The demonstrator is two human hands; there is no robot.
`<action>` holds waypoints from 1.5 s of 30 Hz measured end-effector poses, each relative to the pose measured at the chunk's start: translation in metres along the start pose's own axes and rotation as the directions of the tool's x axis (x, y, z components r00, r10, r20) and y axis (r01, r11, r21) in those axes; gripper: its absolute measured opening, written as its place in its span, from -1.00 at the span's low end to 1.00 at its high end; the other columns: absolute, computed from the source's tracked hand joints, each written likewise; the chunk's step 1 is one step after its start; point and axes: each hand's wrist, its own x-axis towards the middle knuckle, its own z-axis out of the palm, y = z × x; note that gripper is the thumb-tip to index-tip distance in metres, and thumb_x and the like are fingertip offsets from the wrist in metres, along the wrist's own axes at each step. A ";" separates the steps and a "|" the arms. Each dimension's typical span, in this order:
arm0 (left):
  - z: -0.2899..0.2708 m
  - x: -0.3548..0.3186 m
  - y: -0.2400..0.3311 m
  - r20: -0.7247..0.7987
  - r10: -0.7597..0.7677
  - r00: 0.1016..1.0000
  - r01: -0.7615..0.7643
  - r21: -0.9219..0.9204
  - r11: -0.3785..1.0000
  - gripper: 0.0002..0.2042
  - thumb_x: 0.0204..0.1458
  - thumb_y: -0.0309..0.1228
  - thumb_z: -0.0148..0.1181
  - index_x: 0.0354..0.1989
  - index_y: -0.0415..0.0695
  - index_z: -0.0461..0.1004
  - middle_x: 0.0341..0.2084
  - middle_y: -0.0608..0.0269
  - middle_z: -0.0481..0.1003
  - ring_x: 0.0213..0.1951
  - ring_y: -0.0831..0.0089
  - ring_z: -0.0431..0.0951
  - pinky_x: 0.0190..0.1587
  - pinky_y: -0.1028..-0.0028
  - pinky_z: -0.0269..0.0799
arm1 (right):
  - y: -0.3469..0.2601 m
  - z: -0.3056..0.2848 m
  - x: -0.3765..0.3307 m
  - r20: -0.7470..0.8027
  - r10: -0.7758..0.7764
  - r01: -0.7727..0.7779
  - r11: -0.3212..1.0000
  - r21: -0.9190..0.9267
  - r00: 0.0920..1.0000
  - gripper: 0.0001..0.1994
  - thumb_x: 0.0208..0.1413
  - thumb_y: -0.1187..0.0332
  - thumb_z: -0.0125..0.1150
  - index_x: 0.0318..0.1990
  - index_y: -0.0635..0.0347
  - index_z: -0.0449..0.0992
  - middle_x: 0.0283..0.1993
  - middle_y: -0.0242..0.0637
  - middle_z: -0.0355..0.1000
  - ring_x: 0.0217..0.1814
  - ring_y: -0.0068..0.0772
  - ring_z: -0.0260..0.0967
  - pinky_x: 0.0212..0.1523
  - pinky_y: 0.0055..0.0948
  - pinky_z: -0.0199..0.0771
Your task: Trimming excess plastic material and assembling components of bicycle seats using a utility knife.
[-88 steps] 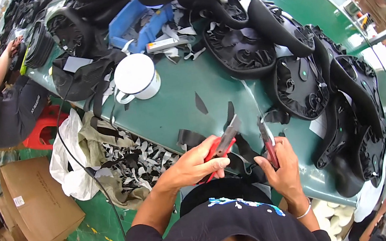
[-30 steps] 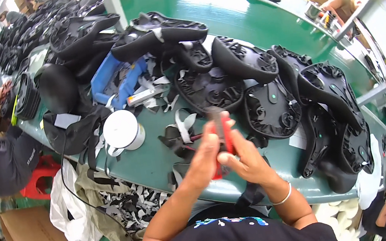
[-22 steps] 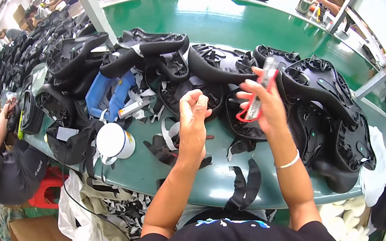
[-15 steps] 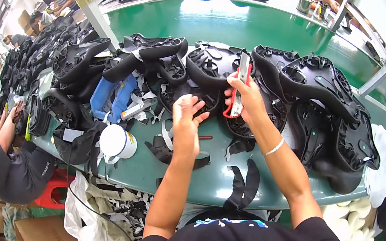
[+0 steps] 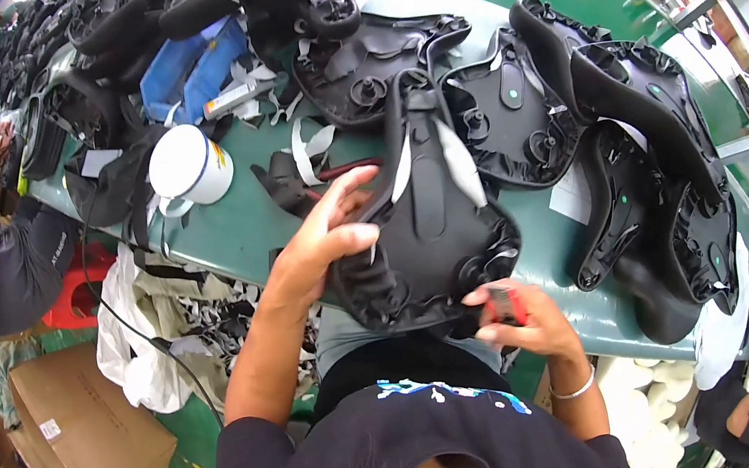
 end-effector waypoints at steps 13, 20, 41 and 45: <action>-0.016 -0.002 0.015 -0.098 -0.054 0.994 0.060 0.059 0.996 -0.39 -0.10 -0.19 0.27 0.08 -0.29 0.25 -0.20 0.18 0.41 -0.19 0.46 0.47 -0.14 0.48 0.44 | -0.016 -0.011 0.001 -0.196 -0.380 0.095 0.626 -0.774 0.904 -0.31 -0.13 0.61 0.26 0.25 0.18 0.22 -0.36 -0.18 0.40 -0.46 -0.18 0.37 -0.41 -0.39 0.40; -0.004 0.015 0.037 -0.052 -0.101 0.994 0.112 0.293 0.949 -0.48 -0.12 -0.21 0.27 -0.04 -0.29 0.32 -0.32 0.24 0.42 -0.32 0.52 0.47 -0.25 0.55 0.43 | -0.038 -0.028 0.034 0.199 -0.320 0.247 0.117 -0.962 0.926 -0.40 -0.02 0.53 -0.01 0.24 -0.19 0.28 -0.49 -0.30 0.17 -0.57 -0.33 0.24 -0.60 -0.39 0.33; 0.023 -0.068 -0.019 -0.548 0.235 0.803 -0.153 0.192 0.969 -0.73 -0.10 -0.41 0.23 -0.27 -0.16 0.28 -0.51 0.41 0.26 -0.46 0.65 0.26 -0.39 0.61 0.20 | -0.023 0.043 0.067 -0.360 -0.532 0.114 0.665 -0.738 0.767 -0.33 -0.08 0.51 0.33 0.23 0.21 0.17 0.04 -0.15 0.42 -0.18 -0.44 0.49 -0.39 -0.48 0.46; 0.003 -0.072 -0.058 -0.682 0.483 0.549 0.054 0.605 0.794 -0.43 -0.18 -0.47 0.30 0.03 -0.24 0.19 -0.21 0.16 0.31 -0.10 0.34 0.33 -0.07 0.36 0.27 | -0.023 0.004 0.062 -0.617 -0.050 0.106 0.993 0.054 0.786 -0.53 0.01 0.54 0.20 0.11 0.28 0.24 -0.36 -0.39 0.36 -0.57 -0.74 0.26 -0.60 -0.72 0.33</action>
